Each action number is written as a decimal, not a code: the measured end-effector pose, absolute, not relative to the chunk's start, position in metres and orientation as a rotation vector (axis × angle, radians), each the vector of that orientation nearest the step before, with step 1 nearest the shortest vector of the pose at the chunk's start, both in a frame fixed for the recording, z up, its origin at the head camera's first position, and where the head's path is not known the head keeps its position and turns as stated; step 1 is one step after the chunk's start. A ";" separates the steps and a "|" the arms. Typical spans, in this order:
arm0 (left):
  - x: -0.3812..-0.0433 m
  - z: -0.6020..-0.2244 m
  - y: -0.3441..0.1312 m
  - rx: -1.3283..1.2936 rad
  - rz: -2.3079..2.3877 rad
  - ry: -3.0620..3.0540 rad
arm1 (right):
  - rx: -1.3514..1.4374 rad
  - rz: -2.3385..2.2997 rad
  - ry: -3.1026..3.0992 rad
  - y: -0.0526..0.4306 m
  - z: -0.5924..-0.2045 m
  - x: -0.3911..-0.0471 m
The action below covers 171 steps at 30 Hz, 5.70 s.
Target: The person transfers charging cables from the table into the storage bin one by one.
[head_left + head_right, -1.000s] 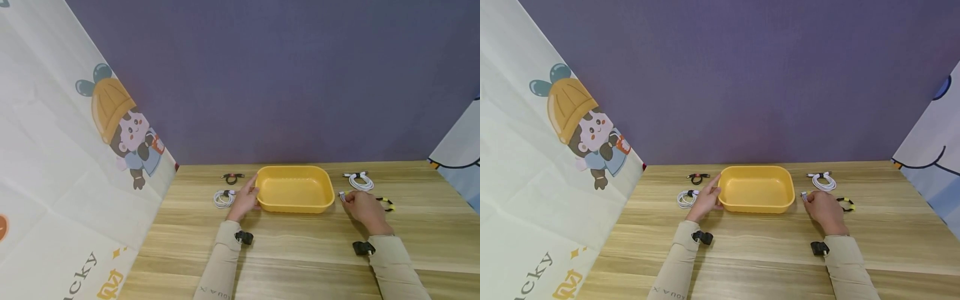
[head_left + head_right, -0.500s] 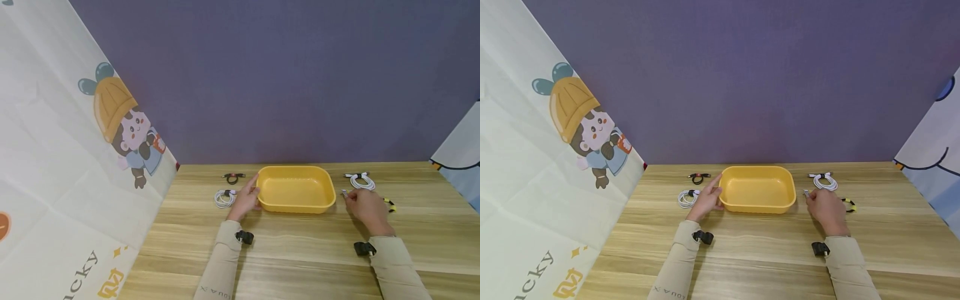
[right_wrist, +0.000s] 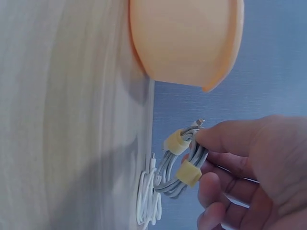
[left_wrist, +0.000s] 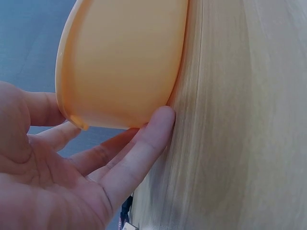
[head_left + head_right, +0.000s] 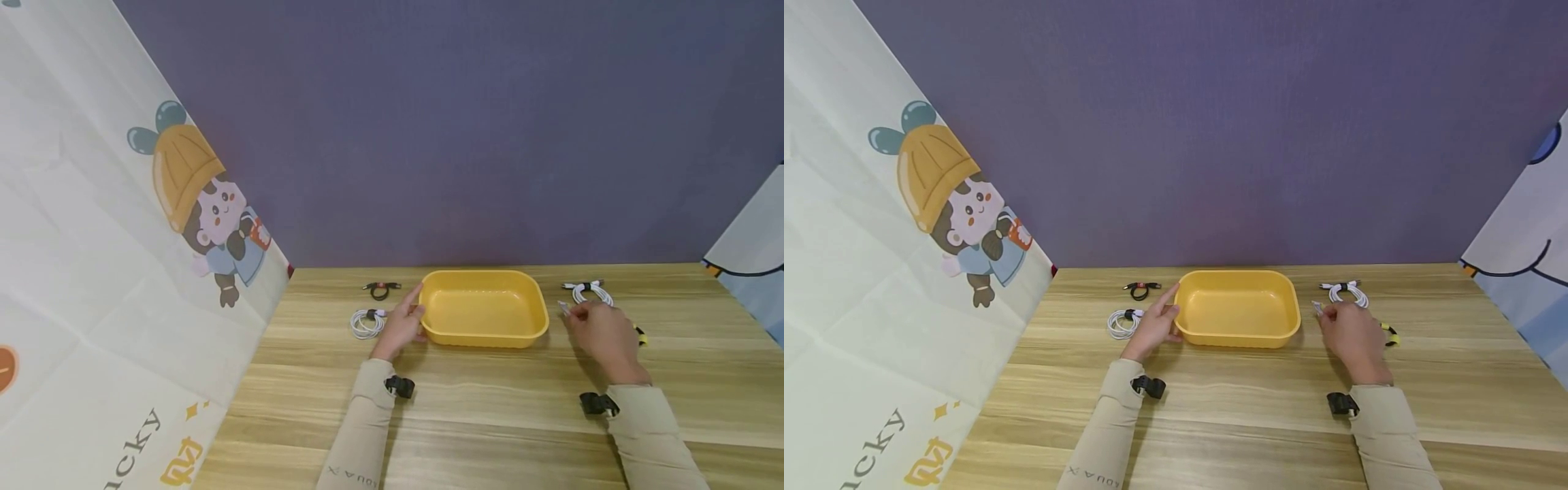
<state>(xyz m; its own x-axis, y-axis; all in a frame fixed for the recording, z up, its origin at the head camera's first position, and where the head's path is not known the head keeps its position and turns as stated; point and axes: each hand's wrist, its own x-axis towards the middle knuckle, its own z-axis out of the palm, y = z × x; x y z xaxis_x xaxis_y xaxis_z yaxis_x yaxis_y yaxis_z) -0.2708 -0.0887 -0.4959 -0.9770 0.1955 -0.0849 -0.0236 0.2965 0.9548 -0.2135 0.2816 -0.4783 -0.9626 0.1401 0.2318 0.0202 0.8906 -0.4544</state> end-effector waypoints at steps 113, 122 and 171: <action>-0.267 -0.491 -0.091 0.146 1.764 2.383 | 0.420 0.677 -2.516 0.216 -0.481 -0.219; -0.266 -0.490 -0.090 0.151 1.773 2.372 | 0.420 0.665 -2.551 0.216 -0.483 -0.219; -0.269 -0.493 -0.089 0.141 1.762 2.383 | 0.722 0.608 -3.045 0.214 -0.447 -0.243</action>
